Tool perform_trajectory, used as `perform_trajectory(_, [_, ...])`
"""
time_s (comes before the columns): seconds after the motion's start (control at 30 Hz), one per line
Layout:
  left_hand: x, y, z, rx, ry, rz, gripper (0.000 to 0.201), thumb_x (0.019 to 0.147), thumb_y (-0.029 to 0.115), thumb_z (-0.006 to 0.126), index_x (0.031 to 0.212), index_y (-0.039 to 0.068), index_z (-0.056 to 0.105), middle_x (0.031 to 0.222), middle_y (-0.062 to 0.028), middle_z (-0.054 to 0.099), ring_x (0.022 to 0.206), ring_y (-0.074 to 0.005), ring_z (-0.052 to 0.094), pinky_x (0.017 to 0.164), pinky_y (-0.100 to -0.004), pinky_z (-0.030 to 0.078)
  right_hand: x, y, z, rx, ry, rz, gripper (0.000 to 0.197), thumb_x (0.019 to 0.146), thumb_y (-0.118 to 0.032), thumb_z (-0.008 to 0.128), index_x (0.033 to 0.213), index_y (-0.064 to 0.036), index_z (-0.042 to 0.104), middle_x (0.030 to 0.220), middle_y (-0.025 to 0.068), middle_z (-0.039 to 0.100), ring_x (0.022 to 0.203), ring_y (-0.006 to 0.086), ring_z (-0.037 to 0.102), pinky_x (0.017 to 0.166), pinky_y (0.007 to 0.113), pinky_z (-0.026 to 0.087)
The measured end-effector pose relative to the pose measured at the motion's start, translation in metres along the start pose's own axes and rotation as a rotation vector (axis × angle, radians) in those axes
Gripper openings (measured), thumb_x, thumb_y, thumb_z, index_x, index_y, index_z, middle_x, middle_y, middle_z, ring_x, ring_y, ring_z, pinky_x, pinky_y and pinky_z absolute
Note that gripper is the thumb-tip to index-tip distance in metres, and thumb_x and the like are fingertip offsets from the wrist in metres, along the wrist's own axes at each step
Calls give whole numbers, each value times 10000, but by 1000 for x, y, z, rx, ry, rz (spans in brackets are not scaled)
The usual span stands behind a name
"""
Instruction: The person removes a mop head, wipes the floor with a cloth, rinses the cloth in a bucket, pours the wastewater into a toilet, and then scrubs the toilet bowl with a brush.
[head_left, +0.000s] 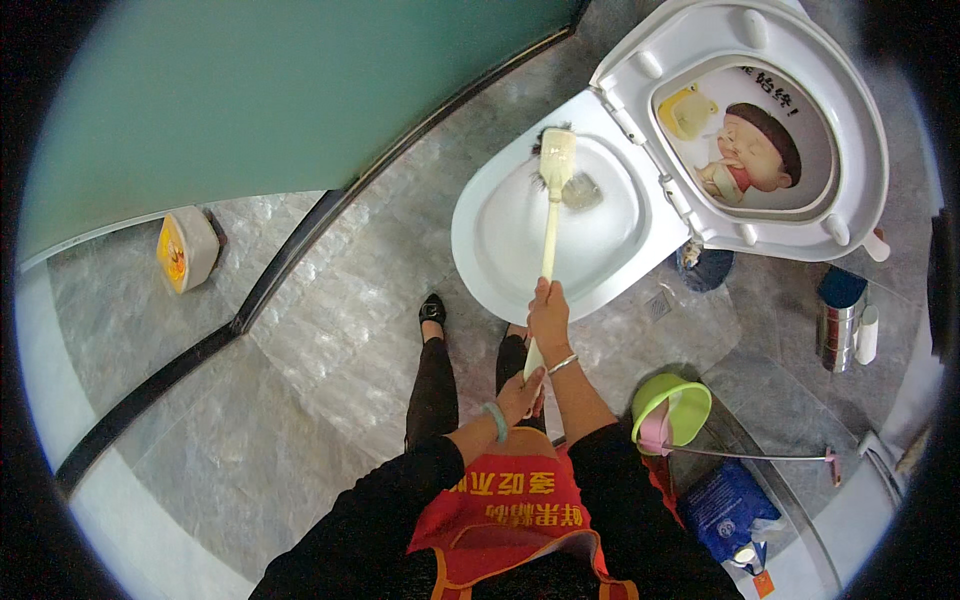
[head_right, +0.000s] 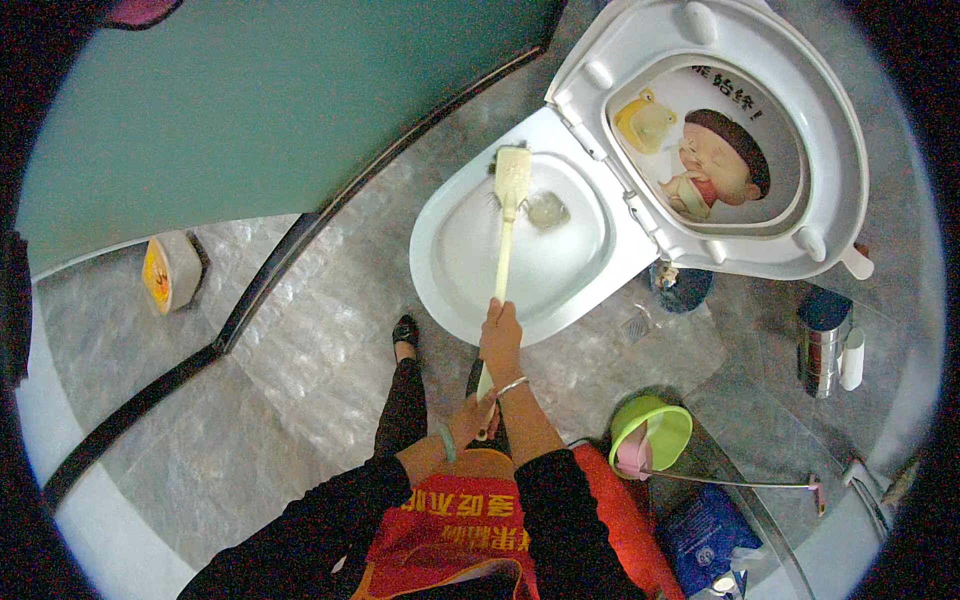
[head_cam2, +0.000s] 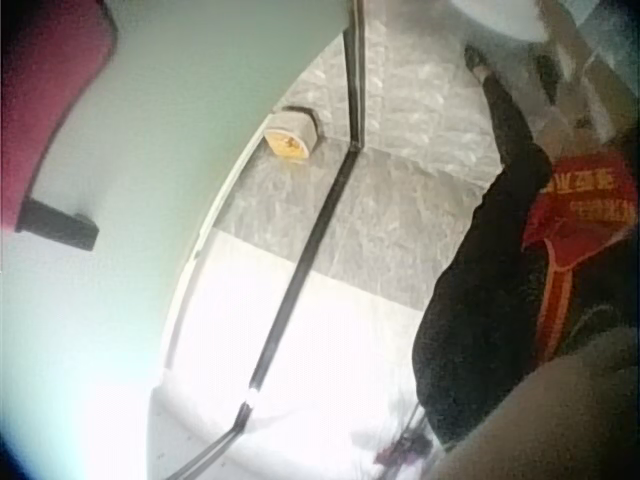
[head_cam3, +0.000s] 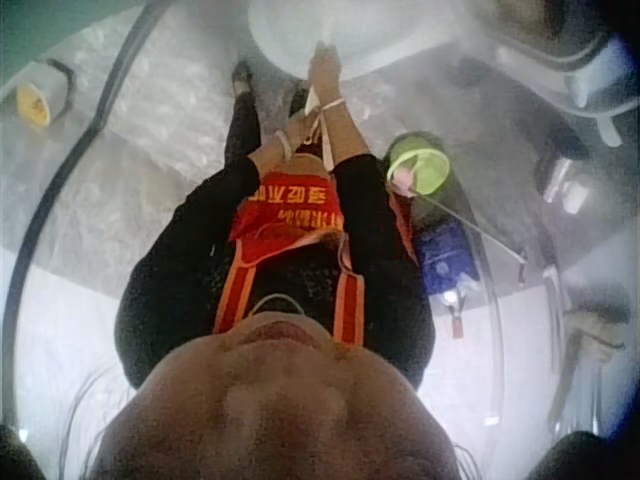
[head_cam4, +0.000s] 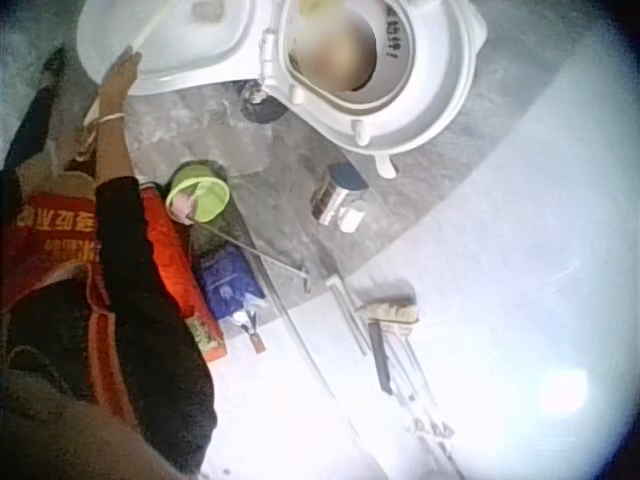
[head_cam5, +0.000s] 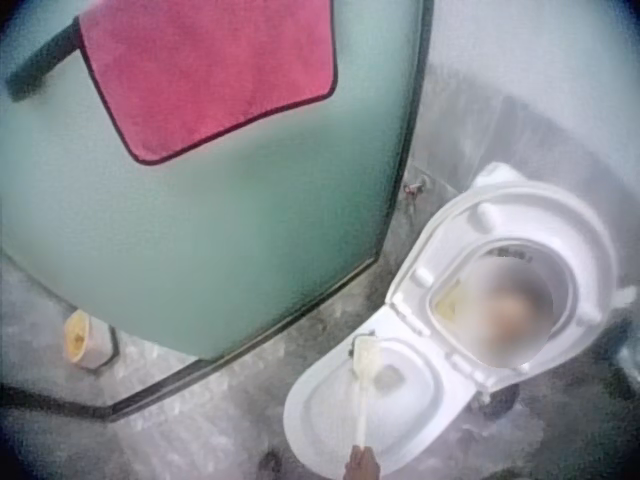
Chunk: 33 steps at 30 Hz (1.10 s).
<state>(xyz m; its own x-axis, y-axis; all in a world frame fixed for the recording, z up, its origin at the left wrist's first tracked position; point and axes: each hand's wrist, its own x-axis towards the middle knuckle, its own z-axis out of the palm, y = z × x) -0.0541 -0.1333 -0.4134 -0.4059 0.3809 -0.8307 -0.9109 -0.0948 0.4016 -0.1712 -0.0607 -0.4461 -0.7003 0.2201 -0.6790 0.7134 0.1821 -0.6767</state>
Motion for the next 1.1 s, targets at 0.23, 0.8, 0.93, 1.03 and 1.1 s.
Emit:
perform_trajectory(0.23, [-45,-31,12,-159,136,-90,468,886,481,374,689,64,453,554,-48,489,488,-124,481,453,-263,377,-29,41,26,-302,-96,-173,303,917,-313,398,783,-41,382,538,56,461,364,149,415,325,284,352])
perform_trajectory(0.8, [16,47,12,113,-24,-60,272,899,295,424,828,36,460,516,-62,486,361,-157,461,302,-291,372,51,55,-33,566,-65,357,320,901,-307,399,882,5,469,532,49,434,355,138,409,315,268,374])
perform_trajectory(0.93, [72,100,-3,81,-5,23,230,885,256,437,821,36,457,552,-51,480,379,-141,448,308,-267,363,125,30,-30,746,-124,371,246,892,-237,389,777,-25,440,527,45,415,377,150,385,371,302,366])
perform_trajectory(1.03, [78,125,-2,222,89,154,204,888,231,428,892,29,460,594,-53,494,394,-133,447,334,-252,361,144,23,-22,786,37,426,242,886,-243,395,746,-48,426,516,40,400,376,152,378,371,300,359])
perform_trajectory(1.1, [56,115,-14,380,63,175,211,898,215,407,973,21,449,643,-45,501,427,-113,444,375,-239,365,115,22,-12,873,-45,331,250,880,-265,388,780,-40,431,518,38,394,368,143,362,354,290,350])
